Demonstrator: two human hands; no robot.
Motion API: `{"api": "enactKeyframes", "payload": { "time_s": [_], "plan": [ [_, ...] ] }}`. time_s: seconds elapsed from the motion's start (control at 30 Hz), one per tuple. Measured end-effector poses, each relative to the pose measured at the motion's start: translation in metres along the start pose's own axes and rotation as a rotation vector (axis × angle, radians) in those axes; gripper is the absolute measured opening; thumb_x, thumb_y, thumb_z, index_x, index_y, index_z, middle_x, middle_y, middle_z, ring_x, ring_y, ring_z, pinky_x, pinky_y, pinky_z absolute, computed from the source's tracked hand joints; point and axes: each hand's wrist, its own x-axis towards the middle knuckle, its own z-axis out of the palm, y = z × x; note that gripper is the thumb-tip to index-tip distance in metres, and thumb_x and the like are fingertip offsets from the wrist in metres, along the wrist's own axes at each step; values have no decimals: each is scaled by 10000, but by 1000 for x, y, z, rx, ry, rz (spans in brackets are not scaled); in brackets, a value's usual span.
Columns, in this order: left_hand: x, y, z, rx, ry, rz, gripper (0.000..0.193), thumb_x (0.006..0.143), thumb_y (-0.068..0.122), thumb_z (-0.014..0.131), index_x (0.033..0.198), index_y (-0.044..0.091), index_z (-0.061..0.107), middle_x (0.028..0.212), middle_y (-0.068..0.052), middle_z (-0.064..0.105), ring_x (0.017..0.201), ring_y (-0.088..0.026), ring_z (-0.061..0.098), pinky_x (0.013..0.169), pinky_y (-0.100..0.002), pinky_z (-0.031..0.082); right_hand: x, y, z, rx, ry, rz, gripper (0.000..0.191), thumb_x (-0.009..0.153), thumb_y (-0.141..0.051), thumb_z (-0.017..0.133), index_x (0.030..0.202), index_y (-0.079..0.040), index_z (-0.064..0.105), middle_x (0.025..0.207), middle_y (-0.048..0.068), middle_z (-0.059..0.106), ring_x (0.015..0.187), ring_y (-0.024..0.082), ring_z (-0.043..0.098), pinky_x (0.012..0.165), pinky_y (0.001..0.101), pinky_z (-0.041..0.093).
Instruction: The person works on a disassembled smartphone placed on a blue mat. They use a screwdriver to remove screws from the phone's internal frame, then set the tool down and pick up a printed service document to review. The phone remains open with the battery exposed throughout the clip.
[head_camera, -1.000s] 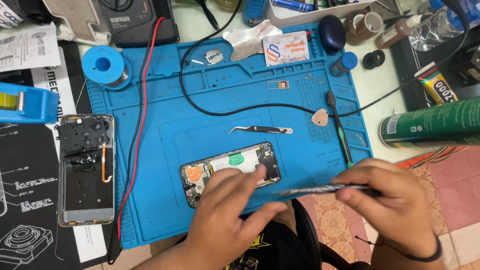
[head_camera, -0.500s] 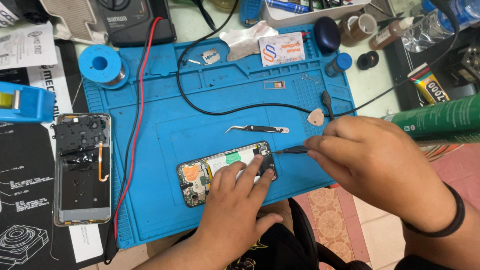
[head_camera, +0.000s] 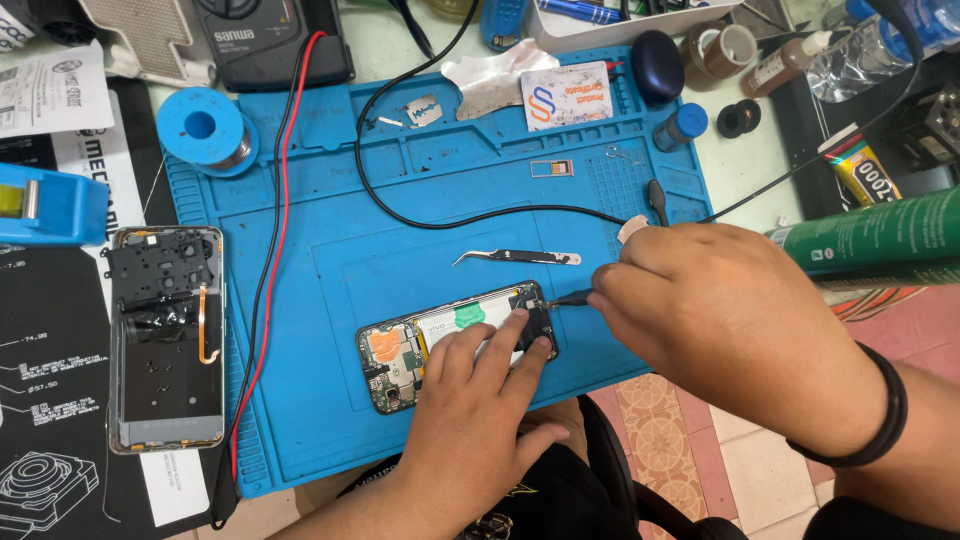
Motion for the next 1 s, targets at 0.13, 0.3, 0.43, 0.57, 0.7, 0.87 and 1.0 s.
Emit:
{"api": "enactKeyframes", "payload": {
  "time_s": [0.13,0.3,0.43,0.57,0.7,0.87,1.0],
  "plan": [
    [0,0,0,-6,0,-14,744,747,444,827,1320,15,623,1481,-201,451,1276,-401,424,1069,-556,346,3,0,1,-108,-92,35,302,822,-274,788,658,-79,627,631,83,578,581,299,637,508,423,512],
    [0,0,0,-7,-2,-15,755,738,444,831,1325,20,620,1481,-201,459,1276,-400,432,1067,-556,346,4,-2,2,-151,-129,30,343,839,-328,780,648,-87,628,607,71,574,564,293,629,507,417,512],
    [-1,-1,0,-8,0,-10,756,738,443,836,1324,20,616,1485,-207,455,1273,-402,432,1065,-561,343,9,-1,1,-2,-86,-71,134,755,-181,737,752,-71,661,676,91,595,638,312,644,560,427,517],
    [-1,-1,0,-18,22,-4,755,736,427,839,1336,28,616,1491,-200,463,1280,-398,436,1071,-549,351,16,-1,-4,99,-95,-148,196,752,-109,701,947,-109,686,851,95,617,803,309,647,674,397,523],
    [-1,-1,0,-22,22,-7,757,723,419,844,1329,27,618,1495,-199,466,1271,-395,440,1063,-545,354,24,-1,-3,35,-326,32,203,837,-198,732,1027,-142,688,784,71,617,754,291,655,648,424,521],
    [-2,-1,2,-24,40,-2,766,727,417,846,1340,25,608,1500,-197,463,1279,-393,439,1069,-541,358,24,-5,-1,-5,-212,-35,208,803,-179,757,962,-93,654,698,78,585,626,309,647,541,455,499],
    [-4,-2,1,-26,47,4,772,729,413,845,1354,32,598,1508,-192,454,1282,-398,440,1073,-546,351,26,-1,0,62,-86,-152,220,794,-185,744,959,-81,643,706,78,580,664,300,642,570,436,495]
  ]
}}
